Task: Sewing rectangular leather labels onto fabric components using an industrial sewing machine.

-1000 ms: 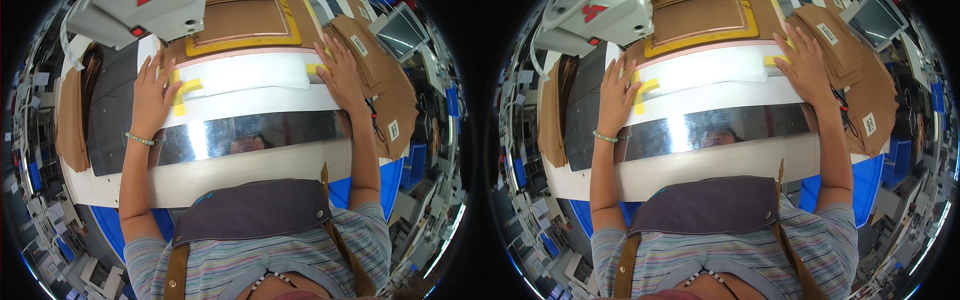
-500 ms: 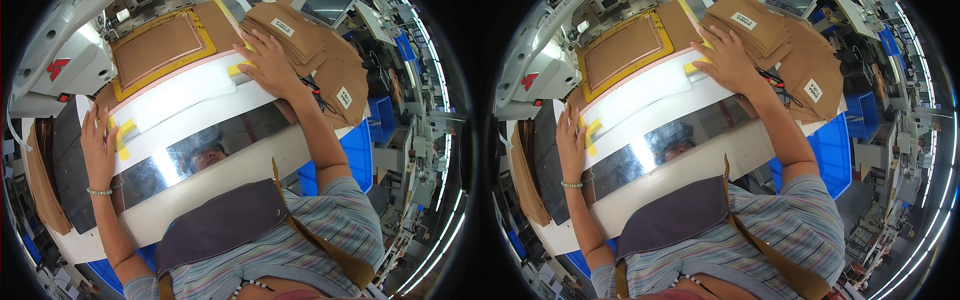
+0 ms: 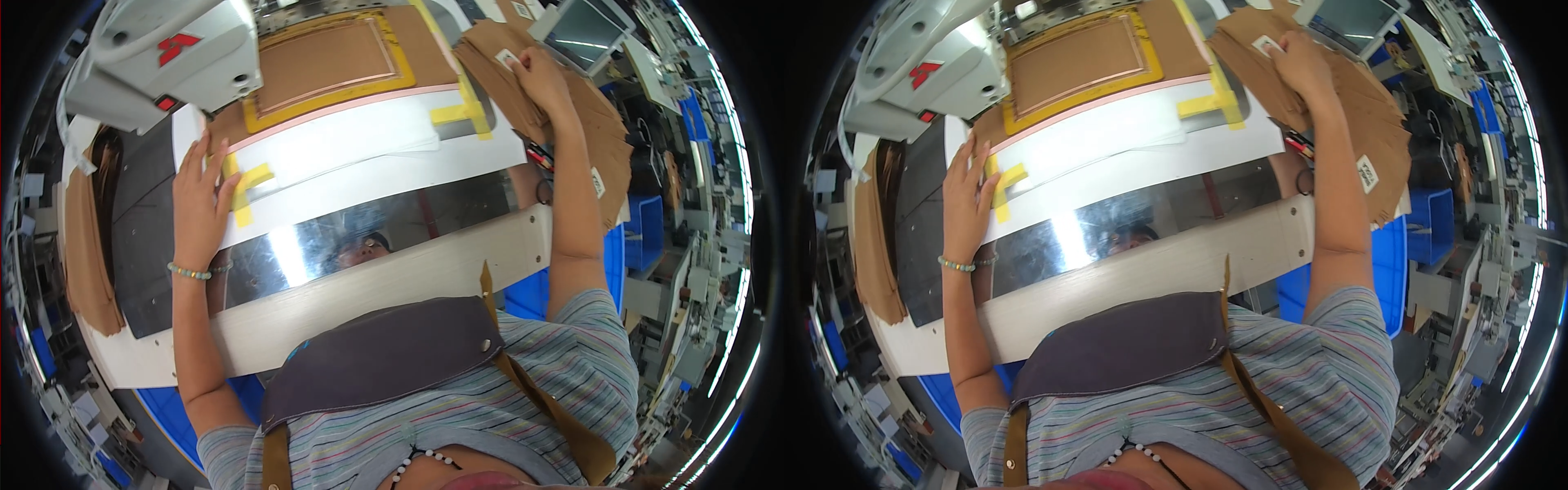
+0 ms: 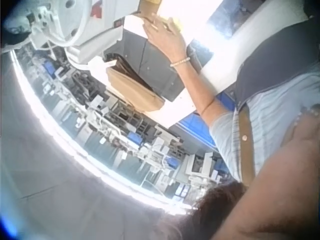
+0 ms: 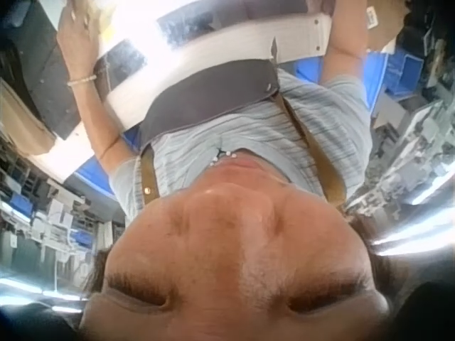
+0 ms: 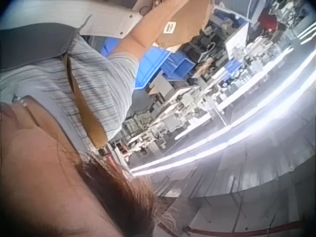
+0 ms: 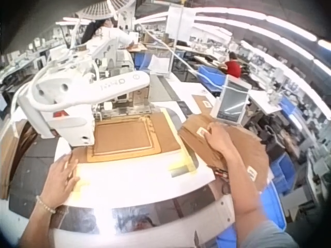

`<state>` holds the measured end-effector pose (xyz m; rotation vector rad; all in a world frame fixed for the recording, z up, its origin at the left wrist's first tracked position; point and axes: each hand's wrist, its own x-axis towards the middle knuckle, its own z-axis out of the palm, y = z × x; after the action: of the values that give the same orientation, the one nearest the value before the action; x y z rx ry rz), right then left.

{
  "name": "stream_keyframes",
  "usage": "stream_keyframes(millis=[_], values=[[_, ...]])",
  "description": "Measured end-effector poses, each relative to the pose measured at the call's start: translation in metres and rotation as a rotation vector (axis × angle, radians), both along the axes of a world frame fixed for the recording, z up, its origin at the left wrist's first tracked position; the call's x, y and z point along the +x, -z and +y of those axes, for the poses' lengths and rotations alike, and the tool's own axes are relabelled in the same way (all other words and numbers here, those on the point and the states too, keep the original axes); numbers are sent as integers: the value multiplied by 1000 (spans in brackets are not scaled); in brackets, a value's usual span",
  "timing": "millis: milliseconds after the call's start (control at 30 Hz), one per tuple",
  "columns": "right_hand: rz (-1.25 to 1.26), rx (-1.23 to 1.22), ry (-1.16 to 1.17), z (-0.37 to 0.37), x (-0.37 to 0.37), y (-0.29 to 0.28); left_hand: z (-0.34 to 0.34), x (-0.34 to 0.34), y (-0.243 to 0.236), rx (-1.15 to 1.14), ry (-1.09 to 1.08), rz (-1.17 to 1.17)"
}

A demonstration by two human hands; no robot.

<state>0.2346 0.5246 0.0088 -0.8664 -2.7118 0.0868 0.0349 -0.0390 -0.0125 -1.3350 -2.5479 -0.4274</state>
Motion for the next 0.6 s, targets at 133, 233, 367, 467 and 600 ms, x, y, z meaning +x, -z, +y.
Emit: stream_keyframes(millis=[133, 233, 367, 467, 600], values=[[180, -228, -23, 12, -10, -20, -8, -2, -13, 65, -6, -85], [456, -259, -290, -18, -32, -47, -10, -13, -26, 109, -6, -214], [344, -551, -513, -95, -89, -57, 13, -40, -25, 32, 39, -120], [433, -64, -935, -152, -144, -45, 36, -62, -18, 14, 133, -85], [74, 248, -889, -198, -179, -22, 52, -76, -3, 68, 139, -188]])
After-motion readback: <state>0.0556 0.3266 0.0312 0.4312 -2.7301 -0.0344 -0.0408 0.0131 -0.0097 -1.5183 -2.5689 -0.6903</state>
